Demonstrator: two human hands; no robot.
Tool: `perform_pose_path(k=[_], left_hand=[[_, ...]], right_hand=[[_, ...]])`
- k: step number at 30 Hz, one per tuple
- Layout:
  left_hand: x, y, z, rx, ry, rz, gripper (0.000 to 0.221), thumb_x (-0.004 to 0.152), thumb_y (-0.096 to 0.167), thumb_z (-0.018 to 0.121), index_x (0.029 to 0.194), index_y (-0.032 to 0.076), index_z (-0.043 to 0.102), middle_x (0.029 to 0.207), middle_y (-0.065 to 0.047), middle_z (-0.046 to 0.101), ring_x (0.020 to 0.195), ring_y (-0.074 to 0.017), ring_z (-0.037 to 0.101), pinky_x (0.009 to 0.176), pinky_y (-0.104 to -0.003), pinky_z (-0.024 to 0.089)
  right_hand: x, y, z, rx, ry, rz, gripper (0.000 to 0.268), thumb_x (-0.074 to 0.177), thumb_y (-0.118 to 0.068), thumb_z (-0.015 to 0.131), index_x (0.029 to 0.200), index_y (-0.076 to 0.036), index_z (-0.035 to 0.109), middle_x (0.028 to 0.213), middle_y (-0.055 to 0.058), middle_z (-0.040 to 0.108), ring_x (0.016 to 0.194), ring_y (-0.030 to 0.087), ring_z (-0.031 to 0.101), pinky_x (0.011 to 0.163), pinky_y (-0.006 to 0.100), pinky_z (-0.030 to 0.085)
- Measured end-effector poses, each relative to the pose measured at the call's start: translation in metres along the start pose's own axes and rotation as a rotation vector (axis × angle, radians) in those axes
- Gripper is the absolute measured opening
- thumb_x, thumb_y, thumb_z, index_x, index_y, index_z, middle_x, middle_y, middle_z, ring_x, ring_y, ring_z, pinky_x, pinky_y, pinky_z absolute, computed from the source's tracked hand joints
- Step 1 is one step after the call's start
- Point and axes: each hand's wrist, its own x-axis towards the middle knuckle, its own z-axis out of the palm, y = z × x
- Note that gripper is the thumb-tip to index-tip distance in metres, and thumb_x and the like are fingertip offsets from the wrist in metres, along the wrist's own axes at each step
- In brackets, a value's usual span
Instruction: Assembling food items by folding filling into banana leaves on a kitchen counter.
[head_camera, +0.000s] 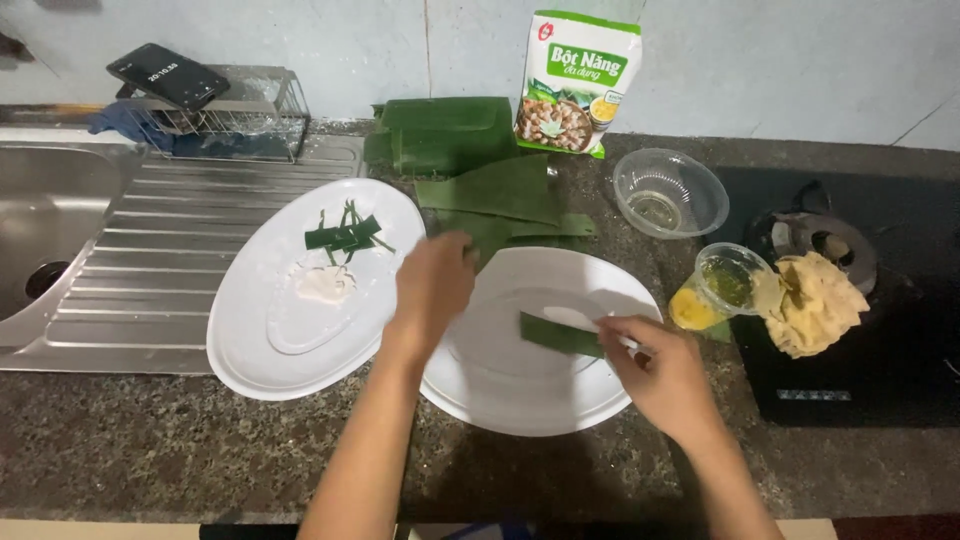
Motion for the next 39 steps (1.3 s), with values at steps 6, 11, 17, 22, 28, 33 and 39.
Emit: perform_pose_path(k=[6, 11, 17, 22, 28, 33, 39], left_hand=[[0.027, -0.006, -0.014, 0.003, 0.235, 0.189, 0.013, 0.092, 0.016, 0.056, 0.1, 0.008, 0.062, 0.09, -0.015, 0.067, 0.082, -0.0365, 0.062, 0.07, -0.048, 0.045], [-0.043, -0.059, -0.063, -0.203, 0.44, 0.226, 0.018, 0.093, 0.025, 0.063, 0.099, 0.019, 0.079, 0.081, -0.001, 0.077, 0.068, -0.0225, 0.069, 0.059, -0.038, 0.047], [-0.097, -0.14, -0.095, -0.155, 0.588, -0.151, 0.003, 0.091, 0.021, 0.071, 0.09, 0.018, 0.073, 0.084, -0.003, 0.076, 0.086, -0.03, 0.073, 0.084, -0.043, 0.052], [-0.092, -0.185, -0.083, 0.122, 0.688, 0.041, 0.022, 0.074, 0.012, 0.082, 0.095, 0.012, 0.077, 0.084, -0.009, 0.075, 0.084, -0.0322, 0.071, 0.081, -0.043, 0.053], [-0.102, -0.146, -0.088, 0.18, 0.582, 0.003, 0.022, 0.069, 0.023, 0.084, 0.09, 0.021, 0.078, 0.08, 0.002, 0.074, 0.084, -0.0267, 0.068, 0.081, -0.042, 0.049], [-0.099, -0.144, -0.082, 0.161, 0.559, -0.048, 0.023, 0.07, 0.023, 0.084, 0.092, 0.017, 0.079, 0.08, -0.001, 0.074, 0.085, -0.0277, 0.066, 0.087, -0.043, 0.046], [-0.094, -0.138, -0.078, 0.175, 0.516, -0.07, 0.02, 0.075, 0.024, 0.083, 0.092, 0.015, 0.079, 0.079, -0.003, 0.074, 0.083, -0.0266, 0.065, 0.087, -0.042, 0.043]], right_hand=[[0.004, 0.016, 0.007, -0.09, -0.055, -0.032, 0.019, 0.087, -0.015, 0.071, 0.104, -0.008, 0.074, 0.091, 0.012, 0.081, 0.077, 0.024, 0.077, 0.062, 0.036, 0.058], [0.014, -0.031, 0.011, -0.27, -0.363, 0.225, 0.026, 0.101, -0.032, 0.049, 0.117, -0.013, 0.055, 0.076, 0.01, 0.075, 0.057, 0.024, 0.063, 0.052, 0.036, 0.04], [0.035, -0.075, 0.06, -0.093, -0.25, -0.478, 0.045, 0.091, 0.007, 0.047, 0.134, -0.002, 0.059, 0.096, 0.024, 0.075, 0.099, 0.046, 0.069, 0.09, 0.059, 0.053], [0.057, -0.113, 0.125, -0.525, -0.28, -0.743, 0.04, 0.094, -0.003, 0.059, 0.128, -0.021, 0.069, 0.1, 0.008, 0.073, 0.093, 0.027, 0.07, 0.076, 0.04, 0.058], [0.091, -0.117, 0.186, -0.75, -0.268, -0.899, 0.044, 0.089, -0.006, 0.067, 0.124, -0.032, 0.07, 0.095, -0.001, 0.073, 0.087, 0.019, 0.07, 0.073, 0.035, 0.06], [0.094, -0.112, 0.199, -0.776, -0.31, -0.934, 0.039, 0.091, -0.008, 0.067, 0.121, -0.034, 0.07, 0.101, 0.0, 0.073, 0.086, 0.018, 0.07, 0.073, 0.035, 0.06], [0.094, -0.109, 0.205, -0.776, -0.314, -0.956, 0.035, 0.092, -0.01, 0.069, 0.119, -0.032, 0.071, 0.103, 0.002, 0.073, 0.088, 0.019, 0.07, 0.073, 0.036, 0.06]])
